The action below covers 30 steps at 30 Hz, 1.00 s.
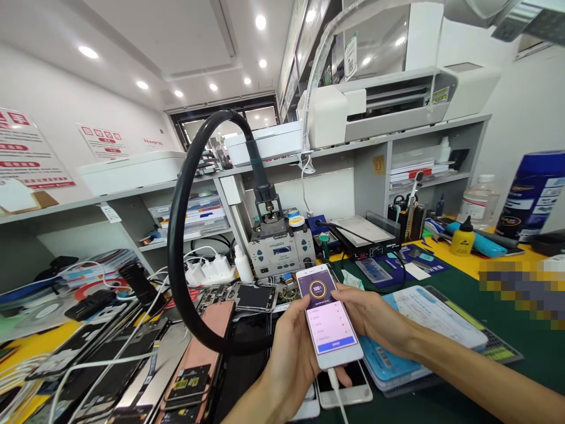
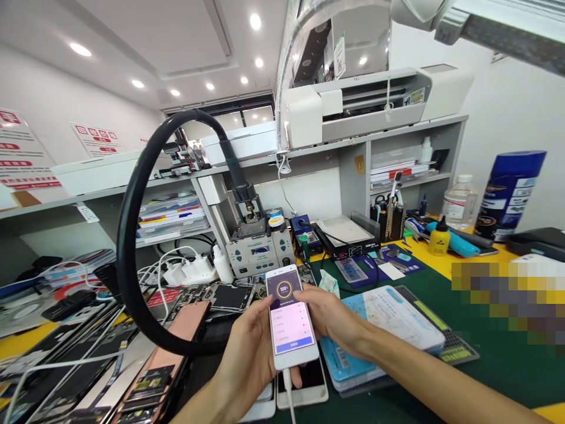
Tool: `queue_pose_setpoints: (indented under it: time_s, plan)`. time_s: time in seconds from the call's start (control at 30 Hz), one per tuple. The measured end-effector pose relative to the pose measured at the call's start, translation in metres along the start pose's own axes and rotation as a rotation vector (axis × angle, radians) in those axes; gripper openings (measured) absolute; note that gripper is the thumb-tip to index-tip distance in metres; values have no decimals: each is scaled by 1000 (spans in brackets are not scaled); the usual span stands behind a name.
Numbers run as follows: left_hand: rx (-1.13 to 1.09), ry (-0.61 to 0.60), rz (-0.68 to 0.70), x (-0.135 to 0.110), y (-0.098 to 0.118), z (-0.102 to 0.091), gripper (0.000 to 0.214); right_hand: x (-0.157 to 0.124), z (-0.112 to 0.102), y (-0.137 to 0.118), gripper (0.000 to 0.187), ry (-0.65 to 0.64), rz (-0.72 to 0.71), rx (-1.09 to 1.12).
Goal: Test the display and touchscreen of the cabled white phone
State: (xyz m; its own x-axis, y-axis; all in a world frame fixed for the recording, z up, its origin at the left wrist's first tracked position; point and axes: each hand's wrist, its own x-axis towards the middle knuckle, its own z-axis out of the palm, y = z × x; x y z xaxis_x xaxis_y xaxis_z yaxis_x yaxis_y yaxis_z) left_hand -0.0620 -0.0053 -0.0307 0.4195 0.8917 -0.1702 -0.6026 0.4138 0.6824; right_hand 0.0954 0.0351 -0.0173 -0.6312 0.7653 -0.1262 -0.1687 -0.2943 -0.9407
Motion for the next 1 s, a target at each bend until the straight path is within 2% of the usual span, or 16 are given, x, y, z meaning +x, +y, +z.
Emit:
queue_pose_setpoints:
  time_s: [0.23,0.73,0.9,1.0]
  plan:
    - [9,-9,12,0,1,0,50,0,0,1,36,-18,-18,6]
    - [72,-23,32,-4,3,5,52,-3,5,-4,44,16,-11,6]
    - [57,-24,38,-7,4,6,50,-3,7,-5,48,-11,-10,1]
    - [49,-31,30,-7,4,5,50,-2,3,-2,45,-11,-23,-13]
